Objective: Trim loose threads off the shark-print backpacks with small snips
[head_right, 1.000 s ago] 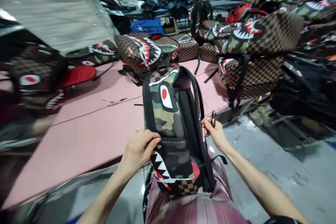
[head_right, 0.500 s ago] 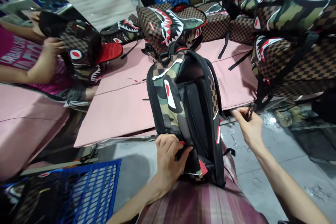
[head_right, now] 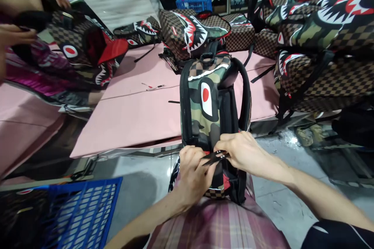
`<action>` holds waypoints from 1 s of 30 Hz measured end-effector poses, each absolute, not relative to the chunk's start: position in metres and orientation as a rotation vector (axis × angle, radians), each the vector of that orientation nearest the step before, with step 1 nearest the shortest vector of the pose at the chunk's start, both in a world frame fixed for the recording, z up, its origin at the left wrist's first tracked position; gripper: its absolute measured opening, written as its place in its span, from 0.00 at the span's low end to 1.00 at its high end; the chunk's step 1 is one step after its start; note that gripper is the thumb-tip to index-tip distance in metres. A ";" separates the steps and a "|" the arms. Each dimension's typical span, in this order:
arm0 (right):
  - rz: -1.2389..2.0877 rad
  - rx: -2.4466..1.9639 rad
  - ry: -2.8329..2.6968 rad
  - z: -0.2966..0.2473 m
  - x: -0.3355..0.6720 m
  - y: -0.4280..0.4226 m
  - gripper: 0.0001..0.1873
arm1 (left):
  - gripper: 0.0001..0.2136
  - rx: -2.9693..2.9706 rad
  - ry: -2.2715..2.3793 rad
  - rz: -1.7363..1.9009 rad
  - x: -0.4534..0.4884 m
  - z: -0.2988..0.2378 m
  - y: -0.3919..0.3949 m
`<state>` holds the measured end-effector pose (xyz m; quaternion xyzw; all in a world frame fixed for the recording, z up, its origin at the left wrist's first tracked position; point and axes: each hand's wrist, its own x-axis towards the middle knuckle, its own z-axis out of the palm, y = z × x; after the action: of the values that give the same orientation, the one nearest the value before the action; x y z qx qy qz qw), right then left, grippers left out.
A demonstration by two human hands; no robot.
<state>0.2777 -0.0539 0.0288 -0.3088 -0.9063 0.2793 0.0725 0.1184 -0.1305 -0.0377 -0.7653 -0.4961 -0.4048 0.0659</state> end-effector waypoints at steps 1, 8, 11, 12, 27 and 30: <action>0.847 -0.926 -2.727 0.028 0.276 -0.055 0.13 | 0.05 -2.318 -1.496 -1.230 0.118 -0.038 -0.131; 1.358 -1.184 -1.864 0.008 0.309 -0.066 0.09 | 0.06 -2.359 -1.638 -1.133 0.114 -0.039 -0.132; 1.441 -1.205 -1.677 0.010 0.358 -0.064 0.15 | 0.06 -2.344 -1.639 -1.175 0.111 -0.040 -0.130; 1.349 -1.248 -1.695 0.012 0.372 -0.063 0.15 | 0.06 -2.335 -1.641 -1.186 0.111 -0.040 -0.129; 0.970 -1.034 -1.971 -0.022 0.281 -0.070 0.11 | 0.12 -2.580 -1.577 -1.042 0.101 -0.033 -0.104; 1.002 -1.003 -1.857 -0.024 0.272 -0.053 0.13 | 0.10 -2.794 -1.563 -0.904 0.065 -0.015 -0.063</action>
<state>0.2723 -0.0530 -0.0244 -0.3951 -0.7312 0.3944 0.3921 0.0653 -0.0629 -0.0150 -0.8362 -0.4679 -0.2705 -0.0925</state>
